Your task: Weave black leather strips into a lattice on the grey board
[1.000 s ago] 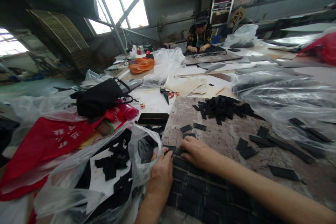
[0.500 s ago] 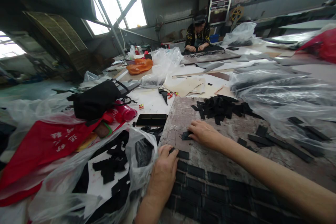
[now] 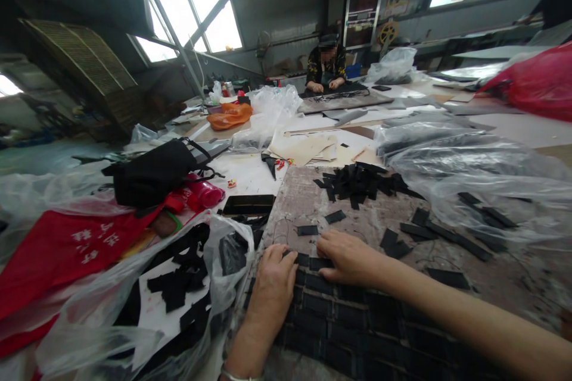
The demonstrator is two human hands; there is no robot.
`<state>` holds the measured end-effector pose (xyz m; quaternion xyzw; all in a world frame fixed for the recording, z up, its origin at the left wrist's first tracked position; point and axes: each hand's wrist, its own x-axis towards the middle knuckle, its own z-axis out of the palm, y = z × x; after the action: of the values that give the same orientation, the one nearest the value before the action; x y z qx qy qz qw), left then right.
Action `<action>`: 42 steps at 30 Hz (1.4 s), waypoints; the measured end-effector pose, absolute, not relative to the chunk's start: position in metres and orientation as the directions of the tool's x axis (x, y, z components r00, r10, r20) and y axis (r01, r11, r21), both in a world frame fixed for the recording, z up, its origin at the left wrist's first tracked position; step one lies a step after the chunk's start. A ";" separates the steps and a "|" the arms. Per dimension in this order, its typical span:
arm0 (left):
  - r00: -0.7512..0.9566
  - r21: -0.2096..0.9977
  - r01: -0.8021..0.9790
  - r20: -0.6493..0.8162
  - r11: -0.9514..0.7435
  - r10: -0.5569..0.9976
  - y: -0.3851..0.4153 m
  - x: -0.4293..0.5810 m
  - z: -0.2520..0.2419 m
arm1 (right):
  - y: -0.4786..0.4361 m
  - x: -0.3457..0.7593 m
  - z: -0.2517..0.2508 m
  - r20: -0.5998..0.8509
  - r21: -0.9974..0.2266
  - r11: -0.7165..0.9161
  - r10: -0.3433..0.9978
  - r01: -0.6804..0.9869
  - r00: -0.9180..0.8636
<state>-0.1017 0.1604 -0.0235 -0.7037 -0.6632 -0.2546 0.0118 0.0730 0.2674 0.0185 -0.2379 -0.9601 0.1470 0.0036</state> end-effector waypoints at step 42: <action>0.084 0.327 0.935 0.172 -0.137 0.982 0.185 -0.092 -0.017 | 0.313 0.114 0.008 0.026 -0.266 0.792 0.576 0.550 -0.817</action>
<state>-0.0917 0.1850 -0.0168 -0.7331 -0.6536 -0.1762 -0.0662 0.1140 0.3127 0.0081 -0.2981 -0.9450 0.1239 0.0529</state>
